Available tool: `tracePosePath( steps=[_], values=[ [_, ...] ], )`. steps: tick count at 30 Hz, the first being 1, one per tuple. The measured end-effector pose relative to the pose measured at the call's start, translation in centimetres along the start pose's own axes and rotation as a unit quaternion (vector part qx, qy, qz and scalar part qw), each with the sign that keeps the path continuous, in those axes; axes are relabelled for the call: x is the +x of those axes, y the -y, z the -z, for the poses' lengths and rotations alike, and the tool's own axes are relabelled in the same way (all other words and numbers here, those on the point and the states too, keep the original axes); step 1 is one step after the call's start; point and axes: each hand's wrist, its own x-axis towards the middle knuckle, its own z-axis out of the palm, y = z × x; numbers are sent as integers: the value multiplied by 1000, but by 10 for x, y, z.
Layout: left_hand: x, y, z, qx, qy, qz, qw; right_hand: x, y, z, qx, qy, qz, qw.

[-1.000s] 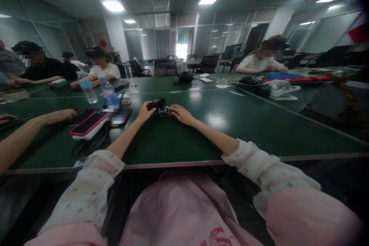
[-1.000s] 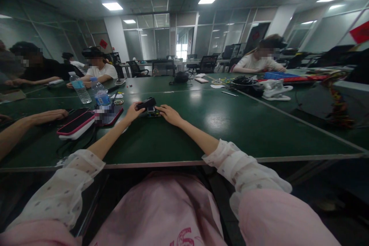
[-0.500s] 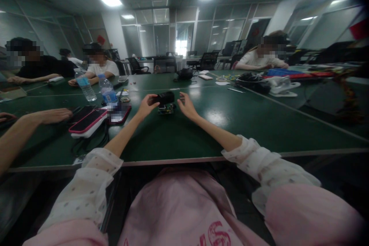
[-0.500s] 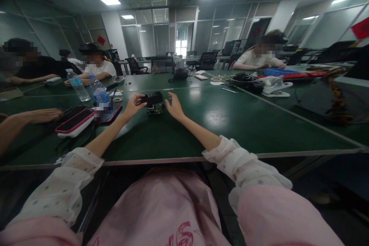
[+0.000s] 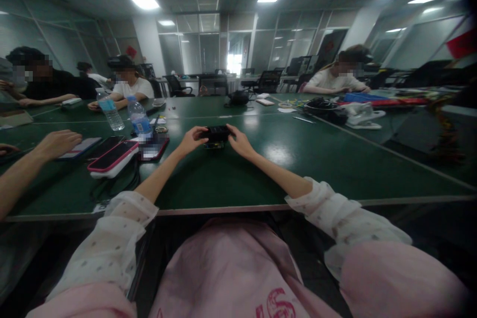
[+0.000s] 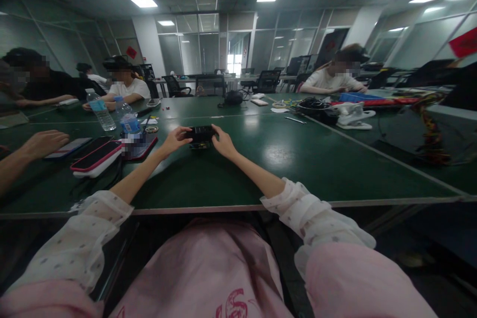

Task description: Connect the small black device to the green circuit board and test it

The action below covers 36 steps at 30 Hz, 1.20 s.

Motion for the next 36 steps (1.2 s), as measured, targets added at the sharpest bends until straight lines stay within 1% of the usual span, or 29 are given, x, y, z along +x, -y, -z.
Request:
tracePosePath(
  steps=[4, 8, 10, 13, 15, 18, 21, 25, 30, 36],
  values=[
    [-1, 3, 2, 43, 18, 4, 999, -1, -2, -1, -21, 6, -2, 1000],
    [-3, 7, 0, 84, 38, 17, 996, -3, -8, -4, -39, 28, 0, 999],
    [-3, 8, -2, 82, 30, 34, 996, -3, -11, -6, -45, 40, -9, 998],
    [-1, 13, -3, 63, -3, 66, 996, -2, -14, -7, -51, 44, -17, 998],
    [0, 19, -2, 59, -11, 85, 995, -2, -14, -7, -47, 37, -4, 998],
    [1, 29, 1, 67, -1, 103, 992, -2, -12, -7, -30, 38, 26, 998],
    [1, 34, 2, 60, 7, 92, 994, -3, -10, -7, -19, 55, 36, 998],
    [1, 30, -1, 46, 2, 64, 997, -3, -12, -7, 1, 70, 29, 997],
    [1, 29, -2, 33, 0, 64, 997, -3, -16, -5, 19, 68, 2, 997],
    [-1, 33, 1, 35, 20, 61, 997, -4, -16, -5, 19, 105, -9, 994]
  ],
)
